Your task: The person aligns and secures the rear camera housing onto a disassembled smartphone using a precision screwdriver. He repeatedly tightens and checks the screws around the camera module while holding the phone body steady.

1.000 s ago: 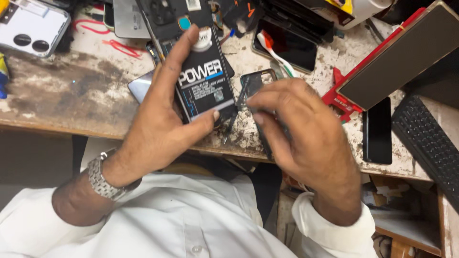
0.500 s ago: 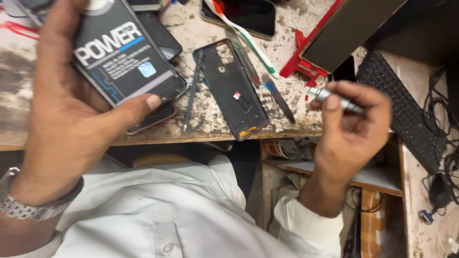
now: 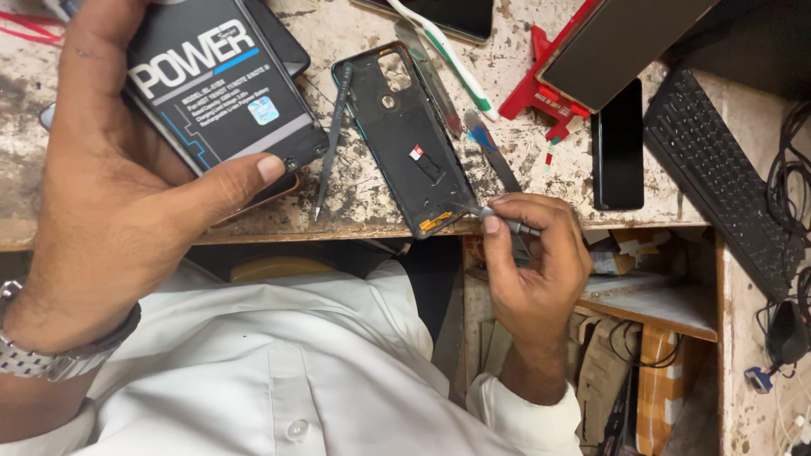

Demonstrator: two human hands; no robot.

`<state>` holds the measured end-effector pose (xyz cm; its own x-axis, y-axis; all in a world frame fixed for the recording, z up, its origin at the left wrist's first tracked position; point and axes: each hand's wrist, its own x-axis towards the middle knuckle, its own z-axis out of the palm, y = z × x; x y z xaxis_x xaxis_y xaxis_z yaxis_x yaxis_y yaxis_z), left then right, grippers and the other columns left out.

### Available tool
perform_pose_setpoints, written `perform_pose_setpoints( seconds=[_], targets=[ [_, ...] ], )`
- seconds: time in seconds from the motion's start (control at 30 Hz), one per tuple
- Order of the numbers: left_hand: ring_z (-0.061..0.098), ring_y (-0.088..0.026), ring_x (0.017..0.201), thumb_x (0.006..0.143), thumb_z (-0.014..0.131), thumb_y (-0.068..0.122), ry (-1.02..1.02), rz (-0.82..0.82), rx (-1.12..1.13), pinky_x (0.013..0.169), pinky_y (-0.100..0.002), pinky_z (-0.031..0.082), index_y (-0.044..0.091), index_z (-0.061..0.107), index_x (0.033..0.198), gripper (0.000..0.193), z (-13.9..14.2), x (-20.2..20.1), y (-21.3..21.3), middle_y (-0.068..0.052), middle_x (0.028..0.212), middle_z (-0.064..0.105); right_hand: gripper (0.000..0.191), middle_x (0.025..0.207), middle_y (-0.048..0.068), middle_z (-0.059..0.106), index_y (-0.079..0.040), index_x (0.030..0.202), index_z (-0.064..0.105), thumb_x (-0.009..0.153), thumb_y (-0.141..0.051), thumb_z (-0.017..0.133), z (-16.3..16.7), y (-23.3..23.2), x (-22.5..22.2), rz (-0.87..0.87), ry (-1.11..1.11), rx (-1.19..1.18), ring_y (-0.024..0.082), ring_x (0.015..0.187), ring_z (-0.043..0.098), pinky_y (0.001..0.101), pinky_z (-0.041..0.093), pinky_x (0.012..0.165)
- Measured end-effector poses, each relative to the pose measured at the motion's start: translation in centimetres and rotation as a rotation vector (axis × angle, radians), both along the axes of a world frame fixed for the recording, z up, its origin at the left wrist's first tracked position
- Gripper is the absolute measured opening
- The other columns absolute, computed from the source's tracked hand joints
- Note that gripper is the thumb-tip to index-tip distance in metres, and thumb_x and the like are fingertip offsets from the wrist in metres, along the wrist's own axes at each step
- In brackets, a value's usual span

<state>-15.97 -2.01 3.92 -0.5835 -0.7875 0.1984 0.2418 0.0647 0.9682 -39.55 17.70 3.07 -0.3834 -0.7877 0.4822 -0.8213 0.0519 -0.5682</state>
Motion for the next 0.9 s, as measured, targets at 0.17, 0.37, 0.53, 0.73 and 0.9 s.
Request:
perform_pose_setpoints(
  seconds=[0.17,0.37,0.53,0.73,0.9],
  targets=[
    [0.052,-0.014,0.136,0.089,0.072,-0.018,-0.010,0.005,-0.029,0.119,-0.035,0.051,0.005,0.032,0.153,0.078,-0.2,-0.2,-0.3,-0.009,0.151,0.041,0.015,0.113,0.013,0.069,0.002,0.112,0.062,0.100,0.007,0.069,-0.5,0.0,-0.1,0.011,-0.099,0.015,0.017,0.102,0.068,0.0261,0.057,0.089],
    [0.057,-0.014,0.131,0.089,0.072,-0.009,0.024,-0.016,0.006,0.116,-0.030,0.052,0.004,0.045,0.142,0.061,-1.6,-0.4,-0.4,-0.006,0.142,0.051,0.016,0.118,0.014,0.065,0.002,0.117,0.058,0.106,0.009,0.066,0.0,0.2,1.5,-0.027,-0.277,-0.112,0.017,0.107,0.067,0.0245,0.058,0.095],
    [0.057,-0.013,0.129,0.101,0.074,-0.003,0.069,-0.059,-0.112,0.121,-0.029,0.051,0.001,0.055,0.138,0.042,-2.6,-0.2,-0.5,-0.006,0.137,0.054,0.019,0.123,0.015,0.063,0.001,0.118,0.053,0.108,0.009,0.067,0.7,-1.7,4.1,0.058,-0.354,-0.272,0.016,0.111,0.067,0.0249,0.060,0.097],
    [0.060,-0.014,0.123,0.099,0.077,0.007,0.006,-0.001,-0.135,0.112,-0.029,0.050,0.005,0.067,0.123,0.027,-2.9,-0.2,-0.3,-0.006,0.126,0.059,0.024,0.125,0.015,0.061,-0.001,0.125,0.052,0.108,0.008,0.067,1.3,-4.6,6.7,0.244,-0.434,-0.325,0.015,0.112,0.065,0.0244,0.059,0.100],
    [0.058,-0.019,0.123,0.095,0.078,0.012,-0.052,0.051,-0.206,0.114,-0.032,0.044,0.007,0.073,0.116,0.023,-2.3,0.2,-0.4,-0.007,0.123,0.061,0.022,0.126,0.015,0.061,-0.001,0.124,0.051,0.110,0.009,0.066,1.4,-6.0,8.1,0.285,-0.402,-0.319,0.013,0.110,0.062,0.0240,0.058,0.100]
  ],
)
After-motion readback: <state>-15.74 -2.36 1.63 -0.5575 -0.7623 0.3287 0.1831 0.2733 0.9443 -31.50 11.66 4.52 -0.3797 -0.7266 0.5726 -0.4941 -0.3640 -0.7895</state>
